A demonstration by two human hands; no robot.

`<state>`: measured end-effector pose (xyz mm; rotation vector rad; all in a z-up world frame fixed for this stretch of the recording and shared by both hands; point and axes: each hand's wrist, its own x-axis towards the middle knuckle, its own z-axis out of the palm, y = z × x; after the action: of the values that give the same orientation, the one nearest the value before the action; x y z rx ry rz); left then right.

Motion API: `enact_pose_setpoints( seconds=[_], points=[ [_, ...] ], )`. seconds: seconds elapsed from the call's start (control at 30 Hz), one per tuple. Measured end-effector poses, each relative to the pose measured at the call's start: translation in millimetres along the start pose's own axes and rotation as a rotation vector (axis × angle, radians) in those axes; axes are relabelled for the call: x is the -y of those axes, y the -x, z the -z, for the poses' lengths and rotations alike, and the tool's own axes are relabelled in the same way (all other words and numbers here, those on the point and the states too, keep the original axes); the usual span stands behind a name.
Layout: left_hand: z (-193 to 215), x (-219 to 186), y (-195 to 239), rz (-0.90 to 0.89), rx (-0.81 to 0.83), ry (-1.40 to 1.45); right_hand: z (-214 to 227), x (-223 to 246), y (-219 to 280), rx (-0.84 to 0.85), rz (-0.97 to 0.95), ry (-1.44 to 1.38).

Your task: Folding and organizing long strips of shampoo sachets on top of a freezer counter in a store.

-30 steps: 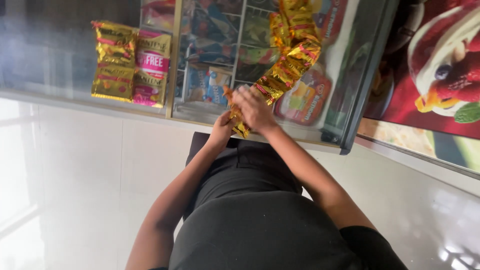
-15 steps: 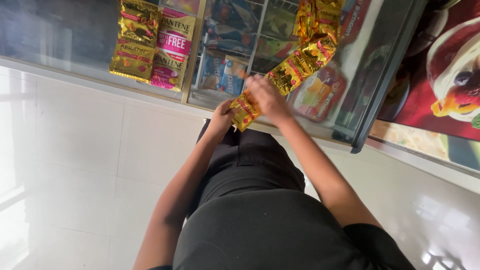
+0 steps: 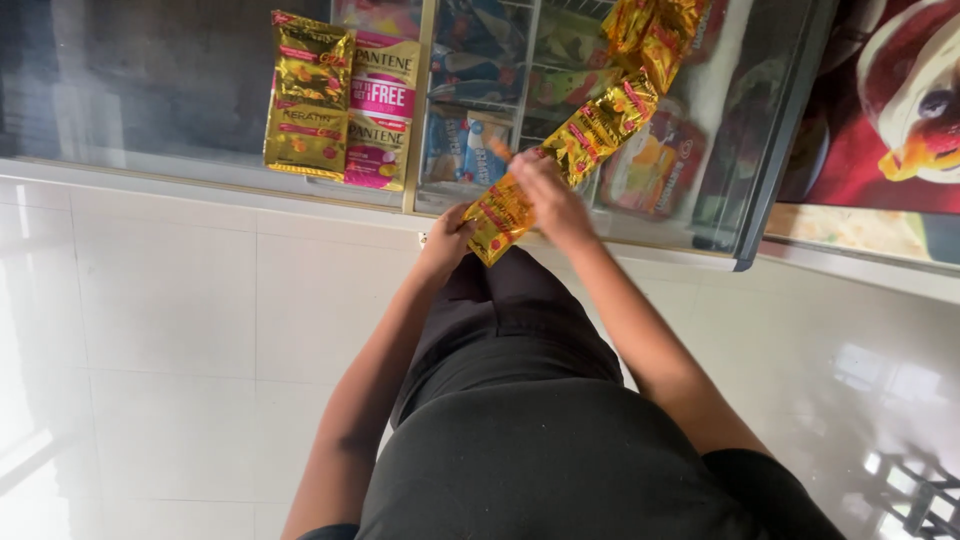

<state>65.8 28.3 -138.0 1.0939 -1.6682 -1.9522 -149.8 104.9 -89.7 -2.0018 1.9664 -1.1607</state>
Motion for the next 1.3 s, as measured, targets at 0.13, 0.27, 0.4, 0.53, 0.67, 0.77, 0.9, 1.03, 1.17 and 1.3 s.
enact_pose_setpoints(
  seconds=[0.13, 0.27, 0.4, 0.53, 0.67, 0.77, 0.9, 1.03, 1.17, 1.3],
  points=[
    [13.7, -21.8, 7.0, 0.287, 0.059, 0.191, 26.2, -24.2, -1.1, -0.082, -0.161, -0.028],
    [18.2, -5.1, 4.8, -0.043, 0.096, -0.034, 4.4, -12.7, 13.3, -0.097, -0.187, 0.423],
    [18.2, -19.1, 4.0, -0.037, 0.059, -0.170, -37.4, -4.3, 28.7, 0.202, -0.002, 0.061],
    [44.8, 9.4, -2.0, -0.062, 0.084, -0.028, -15.8, -44.7, 21.0, 0.106, -0.167, 0.340],
    [45.5, -56.1, 16.4, -0.059, 0.049, -0.234, 17.2, -74.7, 9.0, -0.113, -0.487, 0.413],
    [20.9, -108.7, 23.1, -0.099, -0.079, -0.700, 21.0, -40.8, -15.8, -0.287, -0.492, 0.267],
    [-20.9, -124.8, 9.0, -0.428, -0.248, -1.251, 8.4, 5.8, -32.2, -0.095, -0.166, 0.168],
    [-52.2, -89.8, -15.4, -0.352, -0.171, -1.180, 24.1, -12.5, -13.1, 0.153, -0.012, 0.194],
    [-65.5, -80.8, -18.1, -0.452, -0.116, -1.267, 44.6, -70.5, 0.8, 0.212, -0.024, 0.409],
    [-67.3, -85.0, -15.7, -0.419, -0.088, -1.389, 58.4, -65.7, -20.0, 0.197, -0.510, 0.008]
  ],
)
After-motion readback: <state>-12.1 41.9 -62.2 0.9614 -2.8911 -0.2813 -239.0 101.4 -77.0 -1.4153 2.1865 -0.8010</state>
